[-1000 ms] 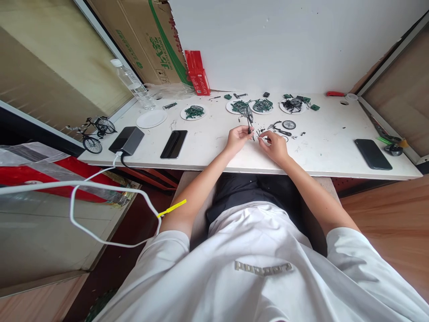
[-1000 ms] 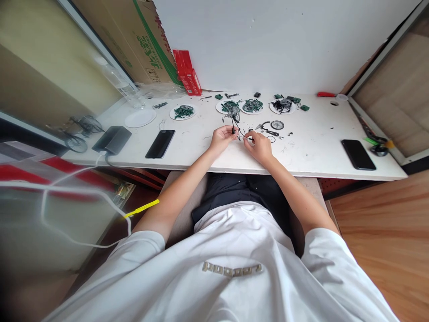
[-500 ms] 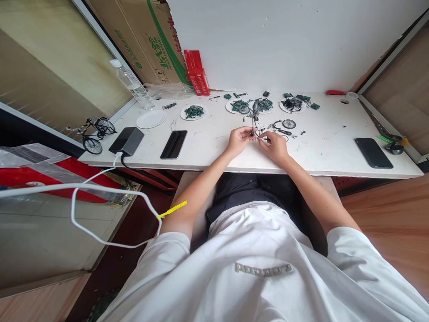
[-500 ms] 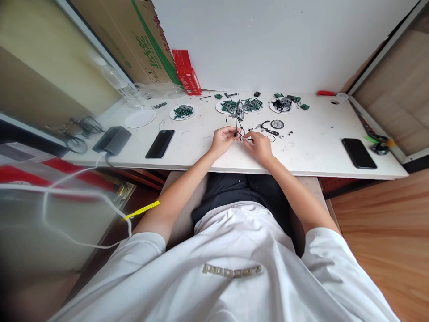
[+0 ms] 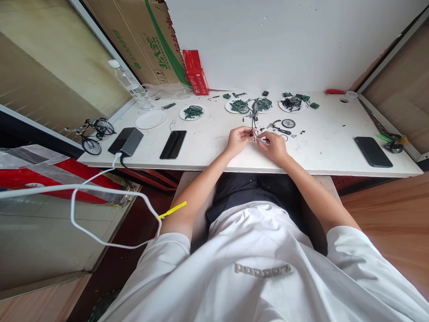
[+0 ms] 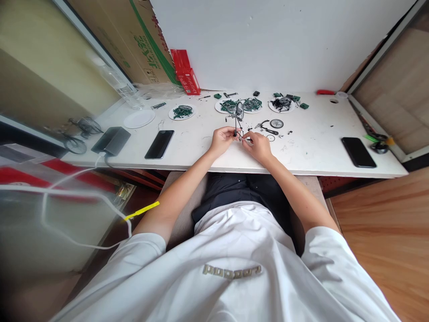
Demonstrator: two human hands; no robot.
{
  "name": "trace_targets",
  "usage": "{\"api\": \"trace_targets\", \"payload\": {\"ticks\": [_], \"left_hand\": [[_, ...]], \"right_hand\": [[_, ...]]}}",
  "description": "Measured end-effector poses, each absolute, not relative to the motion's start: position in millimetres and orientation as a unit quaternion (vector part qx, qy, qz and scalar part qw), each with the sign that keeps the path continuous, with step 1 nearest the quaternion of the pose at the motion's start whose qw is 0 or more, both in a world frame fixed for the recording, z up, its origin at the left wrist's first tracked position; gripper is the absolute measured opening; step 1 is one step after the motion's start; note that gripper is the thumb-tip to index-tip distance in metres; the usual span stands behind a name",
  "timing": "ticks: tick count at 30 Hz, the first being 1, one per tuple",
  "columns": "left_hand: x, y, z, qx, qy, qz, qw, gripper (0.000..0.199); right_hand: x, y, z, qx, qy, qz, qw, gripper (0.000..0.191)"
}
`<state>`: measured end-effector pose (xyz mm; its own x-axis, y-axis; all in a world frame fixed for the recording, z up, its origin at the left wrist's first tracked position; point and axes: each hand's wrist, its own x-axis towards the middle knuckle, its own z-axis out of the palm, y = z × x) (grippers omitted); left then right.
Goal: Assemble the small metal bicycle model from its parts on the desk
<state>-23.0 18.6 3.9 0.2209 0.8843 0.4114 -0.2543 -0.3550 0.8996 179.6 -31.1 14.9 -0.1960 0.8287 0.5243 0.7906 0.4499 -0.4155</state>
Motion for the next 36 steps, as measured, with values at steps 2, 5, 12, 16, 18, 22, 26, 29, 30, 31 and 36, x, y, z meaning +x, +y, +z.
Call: {"api": "trace_targets", "payload": {"ticks": [2, 5, 12, 16, 18, 22, 26, 29, 30, 31, 36], "left_hand": [[-23, 20, 3, 0.597, 0.262, 0.567, 0.503, 0.032], [-23, 20, 2, 0.599, 0.264, 0.568, 0.499, 0.031], [-23, 22, -2, 0.605, 0.263, 0.563, 0.498, 0.032], [-22, 24, -5, 0.606, 0.263, 0.561, 0.498, 0.034], [-22, 26, -6, 0.607, 0.265, 0.559, 0.498, 0.035], [-23, 27, -8, 0.613, 0.264, 0.558, 0.493, 0.036], [-23, 27, -8, 0.620, 0.269, 0.553, 0.487, 0.036], [-24, 27, -9, 0.621, 0.266, 0.554, 0.486, 0.038], [-24, 27, -9, 0.621, 0.265, 0.555, 0.486, 0.039], [-24, 27, -10, 0.622, 0.265, 0.555, 0.485, 0.040], [-24, 28, -10, 0.631, 0.274, 0.546, 0.479, 0.041]], "right_hand": [[180, -31, 15, -0.524, -0.774, 0.027, 0.355, 0.024], [180, -31, 14, -0.525, -0.773, 0.029, 0.354, 0.024], [180, -29, 13, -0.526, -0.775, 0.035, 0.349, 0.024], [180, -29, 12, -0.522, -0.776, 0.029, 0.353, 0.024], [180, -29, 12, -0.520, -0.777, 0.027, 0.355, 0.024], [180, -29, 12, -0.521, -0.778, 0.029, 0.350, 0.023], [180, -30, 14, -0.523, -0.780, 0.035, 0.342, 0.024], [180, -30, 14, -0.523, -0.780, 0.034, 0.342, 0.024], [180, -29, 14, -0.523, -0.780, 0.034, 0.343, 0.024], [180, -29, 13, -0.523, -0.780, 0.033, 0.342, 0.024], [180, -28, 12, -0.523, -0.781, 0.031, 0.340, 0.025]]}}
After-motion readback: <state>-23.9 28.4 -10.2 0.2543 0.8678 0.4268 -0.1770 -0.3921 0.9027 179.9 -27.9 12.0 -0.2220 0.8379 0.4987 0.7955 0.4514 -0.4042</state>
